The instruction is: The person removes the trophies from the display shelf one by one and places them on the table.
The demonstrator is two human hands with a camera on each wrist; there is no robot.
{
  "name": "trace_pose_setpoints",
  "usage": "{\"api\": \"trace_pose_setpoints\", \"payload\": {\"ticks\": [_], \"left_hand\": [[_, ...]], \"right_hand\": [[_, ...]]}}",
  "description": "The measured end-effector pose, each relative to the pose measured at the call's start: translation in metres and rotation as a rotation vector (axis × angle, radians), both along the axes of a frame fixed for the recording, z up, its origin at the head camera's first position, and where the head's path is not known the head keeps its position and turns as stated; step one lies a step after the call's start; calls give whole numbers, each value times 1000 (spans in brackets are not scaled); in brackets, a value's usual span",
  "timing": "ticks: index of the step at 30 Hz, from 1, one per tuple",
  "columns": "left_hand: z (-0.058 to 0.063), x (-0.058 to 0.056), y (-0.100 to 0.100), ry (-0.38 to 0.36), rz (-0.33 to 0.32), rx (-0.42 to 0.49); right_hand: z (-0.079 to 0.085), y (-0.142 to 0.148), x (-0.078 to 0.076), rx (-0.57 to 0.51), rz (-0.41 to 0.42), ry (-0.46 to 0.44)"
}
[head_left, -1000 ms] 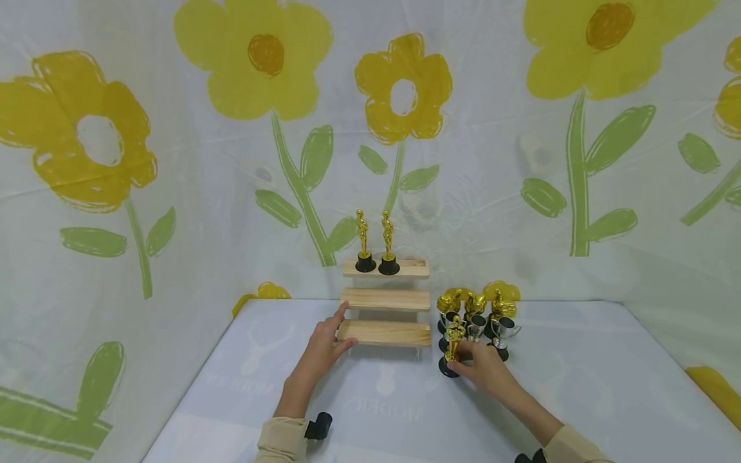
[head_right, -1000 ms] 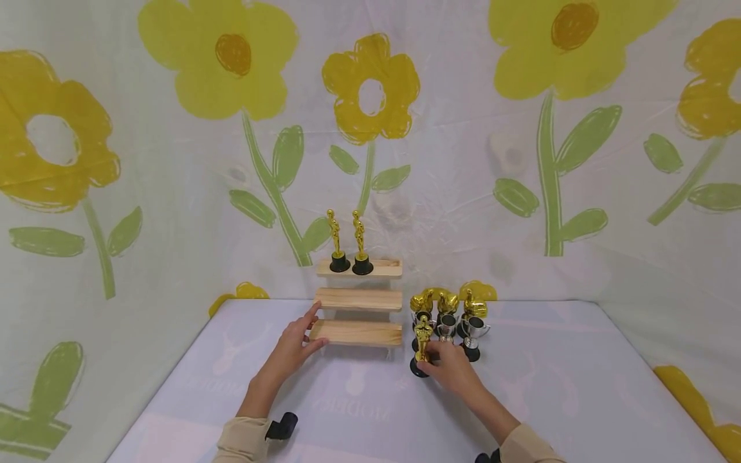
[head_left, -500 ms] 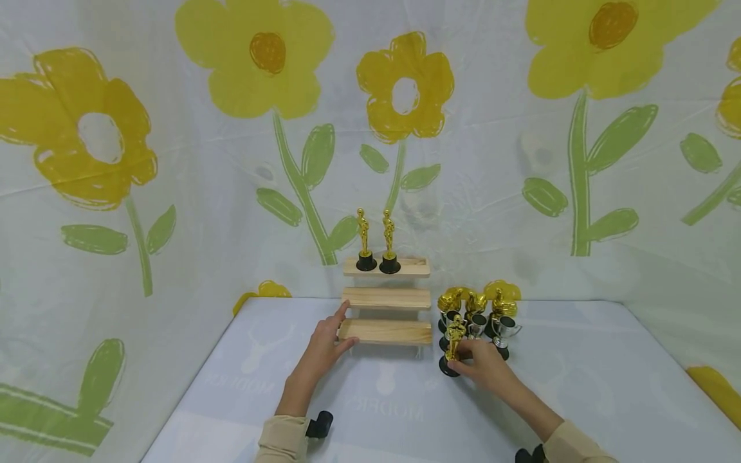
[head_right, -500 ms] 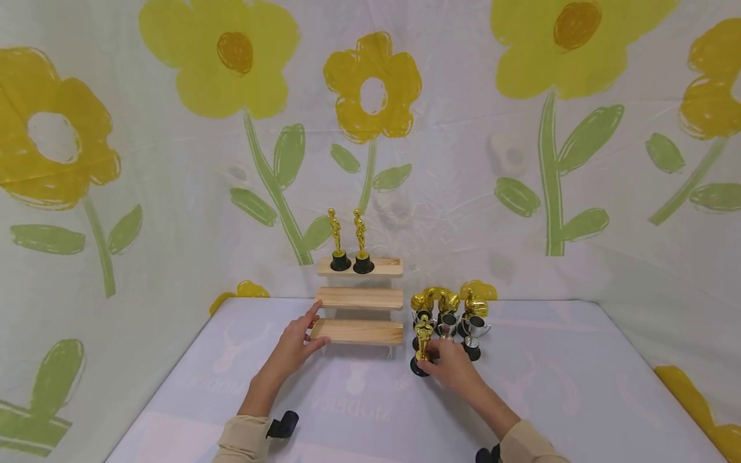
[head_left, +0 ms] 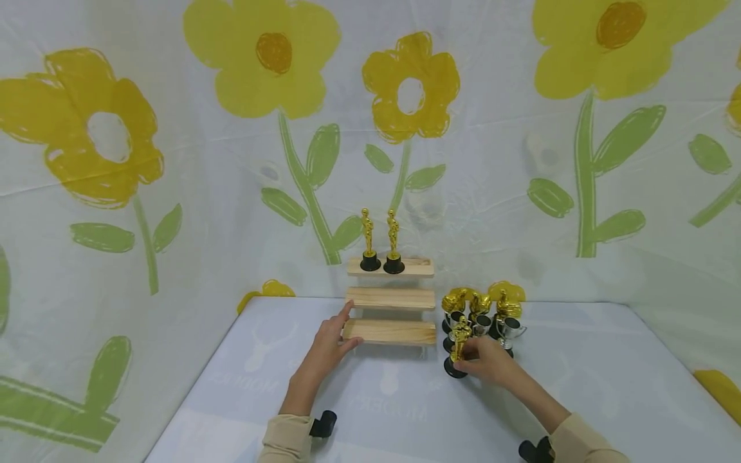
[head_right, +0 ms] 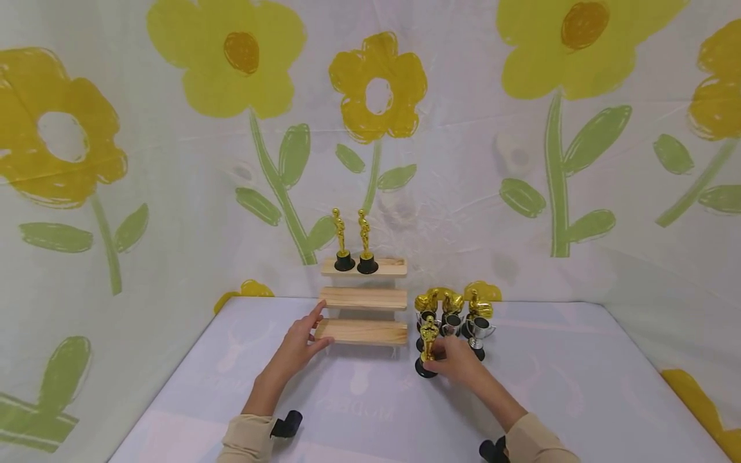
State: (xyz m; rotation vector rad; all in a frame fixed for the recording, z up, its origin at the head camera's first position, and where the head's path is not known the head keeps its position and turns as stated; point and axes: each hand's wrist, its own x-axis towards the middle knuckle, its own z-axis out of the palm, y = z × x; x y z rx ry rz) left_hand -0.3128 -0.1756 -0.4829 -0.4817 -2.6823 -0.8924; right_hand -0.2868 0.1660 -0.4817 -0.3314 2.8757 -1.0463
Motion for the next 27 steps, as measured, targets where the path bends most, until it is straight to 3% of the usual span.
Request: {"api": "trace_pose_setpoints", "payload": {"ticks": [8,13,19,23,27], "left_hand": [[0,-2,0,3,3,-2],[-4,-3,-2,36,-34,-3],[-6,-2,-2,12,-36,1],[-4,-1,-1,7,-30,13],[-1,0,-1,17,-23,11]], "right_hand": [[0,3,0,-6,14,12],[-4,7,2,-35,88,47],[-6,13,3,-33,176,60],[6,19,4,0,203,19],[32,26,8,-20,269,-95]]}}
